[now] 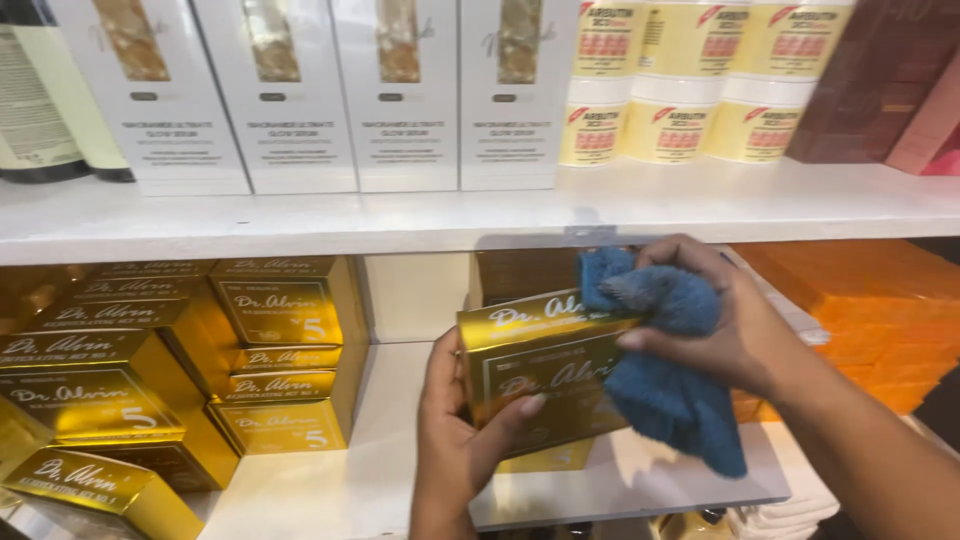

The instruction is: The person wipes the surface of gold cosmetic boxes labeled 'Dr. Alvin' using a blue cloth. They pick up each box from a white shelf, wipe it thoroughly, and place it back in its original position among other similar boxes and skincare products.

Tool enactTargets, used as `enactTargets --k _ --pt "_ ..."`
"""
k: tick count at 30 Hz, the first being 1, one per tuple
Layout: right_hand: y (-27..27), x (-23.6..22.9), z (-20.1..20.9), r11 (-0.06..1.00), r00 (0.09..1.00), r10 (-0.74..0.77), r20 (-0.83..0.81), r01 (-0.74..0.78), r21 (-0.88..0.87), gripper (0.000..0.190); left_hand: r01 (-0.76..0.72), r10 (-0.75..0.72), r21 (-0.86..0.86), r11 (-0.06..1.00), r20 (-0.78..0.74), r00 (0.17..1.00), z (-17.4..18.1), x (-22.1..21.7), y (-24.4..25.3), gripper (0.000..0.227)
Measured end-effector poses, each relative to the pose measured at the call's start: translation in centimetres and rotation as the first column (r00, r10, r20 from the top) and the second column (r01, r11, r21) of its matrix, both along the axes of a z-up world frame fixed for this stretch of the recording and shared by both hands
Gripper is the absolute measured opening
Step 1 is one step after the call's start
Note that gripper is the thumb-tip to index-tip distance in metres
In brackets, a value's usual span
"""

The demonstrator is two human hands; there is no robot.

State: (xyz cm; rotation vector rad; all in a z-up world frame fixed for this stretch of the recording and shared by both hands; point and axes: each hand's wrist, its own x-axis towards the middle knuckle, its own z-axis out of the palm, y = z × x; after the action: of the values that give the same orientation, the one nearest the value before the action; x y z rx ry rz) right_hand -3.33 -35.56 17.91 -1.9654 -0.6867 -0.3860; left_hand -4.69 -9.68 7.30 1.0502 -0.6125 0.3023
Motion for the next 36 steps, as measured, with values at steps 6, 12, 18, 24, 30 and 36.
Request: enactTargets --k 6,12,18,24,30,36 --pt "-4.8 -3.6 0.5 0.960 0.940 -0.255 0.228 0.275 -0.059 0.040 -0.068 0.067 0.016 0.998 0.072 0.995 1.8 -1.0 -8.0 0.076" --pt "0.2 -10.1 1.0 0.911 0.599 -0.155 0.786 0.395 -0.122 0.047 -0.485 0.348 0.223 0.845 0.459 0.817 2.3 -1.4 -14.3 0.073" --pt "-7.4 -8.7 -0.1 0.888 0.503 -0.363 0.785 0.441 0.128 0.044 -0.484 0.381 0.097 0.870 0.493 0.783 5.9 -5.3 -15.1 0.066" --pt "-5.5 -10.1 -1.0 0.869 0.400 -0.408 0.821 0.445 0.215 0.045 -0.355 0.270 0.136 0.925 0.424 0.864 6.1 -5.8 -15.5 0.066" --pt "-8.5 -8.7 -4.3 0.860 0.362 -0.413 0.836 0.458 0.226 0.051 -0.502 0.333 0.210 0.839 0.531 0.779 5.3 -7.0 -16.7 0.067" --pt "-11.6 -7.9 -7.0 0.778 0.675 -0.580 0.456 0.293 0.555 0.049 -0.230 0.200 0.088 0.969 0.263 0.944 2.8 -8.0 -19.0 0.066"
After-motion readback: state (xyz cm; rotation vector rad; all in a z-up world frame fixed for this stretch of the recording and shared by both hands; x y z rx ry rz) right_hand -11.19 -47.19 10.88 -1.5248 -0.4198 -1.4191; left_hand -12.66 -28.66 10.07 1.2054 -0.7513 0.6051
